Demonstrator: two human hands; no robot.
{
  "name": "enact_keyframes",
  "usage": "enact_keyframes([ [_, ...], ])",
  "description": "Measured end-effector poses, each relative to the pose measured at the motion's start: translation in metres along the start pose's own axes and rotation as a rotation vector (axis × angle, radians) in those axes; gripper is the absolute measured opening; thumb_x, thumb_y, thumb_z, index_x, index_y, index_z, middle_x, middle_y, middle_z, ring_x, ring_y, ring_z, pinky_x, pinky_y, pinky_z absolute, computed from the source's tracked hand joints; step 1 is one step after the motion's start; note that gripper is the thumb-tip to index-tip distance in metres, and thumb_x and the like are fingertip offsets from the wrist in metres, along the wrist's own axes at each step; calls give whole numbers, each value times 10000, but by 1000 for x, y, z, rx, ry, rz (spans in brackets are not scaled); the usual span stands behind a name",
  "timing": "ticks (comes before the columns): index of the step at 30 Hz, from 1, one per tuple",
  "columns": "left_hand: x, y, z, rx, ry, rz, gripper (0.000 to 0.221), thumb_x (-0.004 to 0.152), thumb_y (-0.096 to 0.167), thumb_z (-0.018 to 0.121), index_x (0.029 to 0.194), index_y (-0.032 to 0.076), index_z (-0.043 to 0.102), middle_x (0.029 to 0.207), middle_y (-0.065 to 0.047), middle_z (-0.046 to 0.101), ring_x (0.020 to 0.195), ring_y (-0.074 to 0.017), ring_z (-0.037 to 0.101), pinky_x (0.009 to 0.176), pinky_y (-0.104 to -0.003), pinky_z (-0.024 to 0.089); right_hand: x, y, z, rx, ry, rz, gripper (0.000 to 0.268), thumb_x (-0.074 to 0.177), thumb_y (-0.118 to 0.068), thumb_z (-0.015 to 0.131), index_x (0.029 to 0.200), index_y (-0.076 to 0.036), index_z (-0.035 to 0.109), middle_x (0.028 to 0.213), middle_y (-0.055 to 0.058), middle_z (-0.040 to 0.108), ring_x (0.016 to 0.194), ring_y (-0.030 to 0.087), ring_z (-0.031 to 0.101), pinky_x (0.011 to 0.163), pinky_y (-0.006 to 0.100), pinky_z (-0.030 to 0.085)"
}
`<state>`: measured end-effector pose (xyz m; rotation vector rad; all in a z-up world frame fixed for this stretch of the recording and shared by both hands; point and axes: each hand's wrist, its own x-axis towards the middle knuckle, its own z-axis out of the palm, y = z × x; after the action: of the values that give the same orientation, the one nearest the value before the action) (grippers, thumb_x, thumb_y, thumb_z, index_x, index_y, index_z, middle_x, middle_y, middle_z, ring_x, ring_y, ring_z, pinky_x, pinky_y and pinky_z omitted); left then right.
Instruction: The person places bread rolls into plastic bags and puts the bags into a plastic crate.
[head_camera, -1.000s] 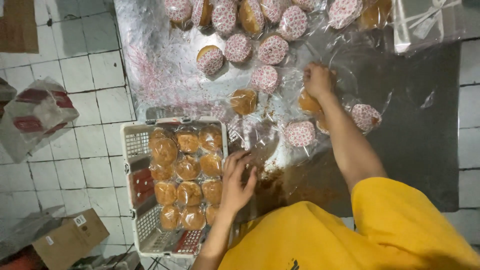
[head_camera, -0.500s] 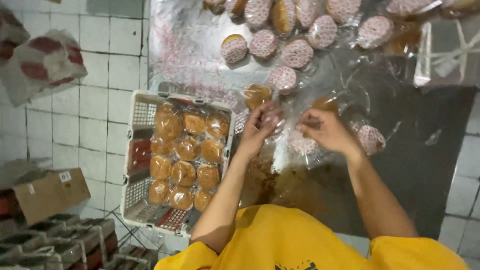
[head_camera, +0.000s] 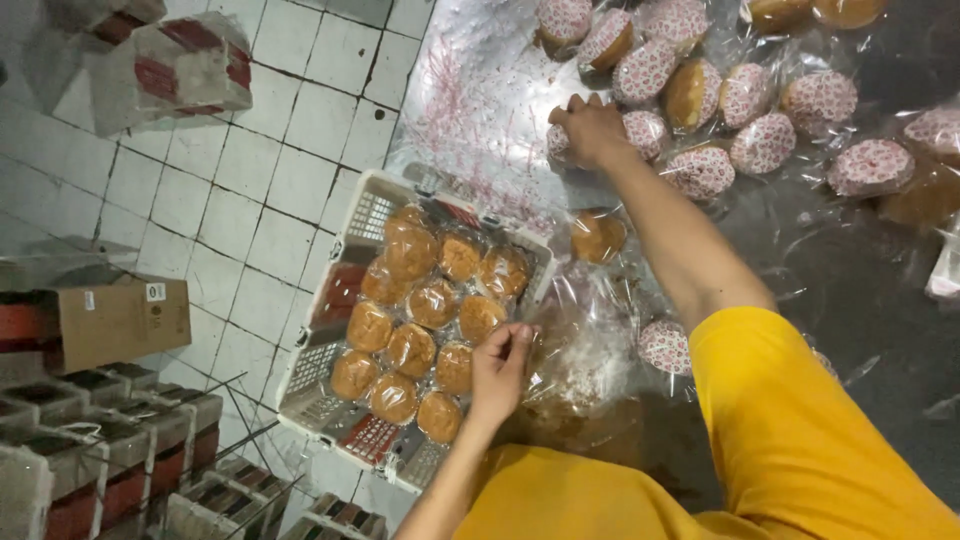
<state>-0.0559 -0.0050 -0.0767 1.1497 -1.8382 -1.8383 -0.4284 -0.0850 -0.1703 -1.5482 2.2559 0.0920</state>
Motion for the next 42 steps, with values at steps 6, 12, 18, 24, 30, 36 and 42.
enact_keyframes([
  [6,-10,7,-14,9,-94,-29,133,1008,128,671,1122,123,740,744,25,672,471,-59,488,463,-190,469,-126,-4,18,1195,317,359,604,871,-74,788,1395,-71,487,1394,209,562,1234,365,614,985,384,594],
  [12,-9,7,6,-318,-73,-124,148,939,129,746,970,-15,729,724,-142,690,556,-195,709,443,-307,628,-353,-63,51,2507,533,170,687,742,-639,709,1212,-137,698,1183,162,734,1032,402,724,566,524,613],
  [18,-14,-3,33,-257,-198,-8,157,890,68,772,1009,-28,733,730,-148,678,572,-211,697,473,-334,641,-476,-147,89,2829,562,177,653,841,-587,649,1296,-118,663,1336,234,645,1078,536,652,639,631,625],
  [24,-53,-6,48,-334,-295,-142,170,920,116,730,1009,-22,686,760,-133,627,646,-257,726,550,-421,673,-511,-180,76,2491,763,537,744,922,-702,362,1478,-236,525,1457,112,598,1269,400,609,1021,634,493],
  [30,-69,-5,39,-315,-318,-133,175,901,109,748,1004,-8,670,787,-112,610,684,-247,739,576,-380,679,-463,-194,107,2872,458,-294,918,787,-768,596,1502,-202,493,1467,294,483,1255,554,533,1018,685,437],
  [36,-67,-14,24,-234,-272,-38,126,916,68,726,1013,-4,688,746,-105,581,619,-249,734,506,-340,651,-465,-227,70,2847,339,-47,700,874,-580,602,1391,-108,605,1301,223,661,1037,471,686,801,668,548],
  [42,-76,-38,28,-297,-171,-123,139,867,107,780,965,15,745,772,-93,640,705,-182,710,584,-335,657,-452,-236,88,2455,321,240,646,767,-221,618,1386,-37,610,1282,200,682,1051,359,712,863,552,580],
])
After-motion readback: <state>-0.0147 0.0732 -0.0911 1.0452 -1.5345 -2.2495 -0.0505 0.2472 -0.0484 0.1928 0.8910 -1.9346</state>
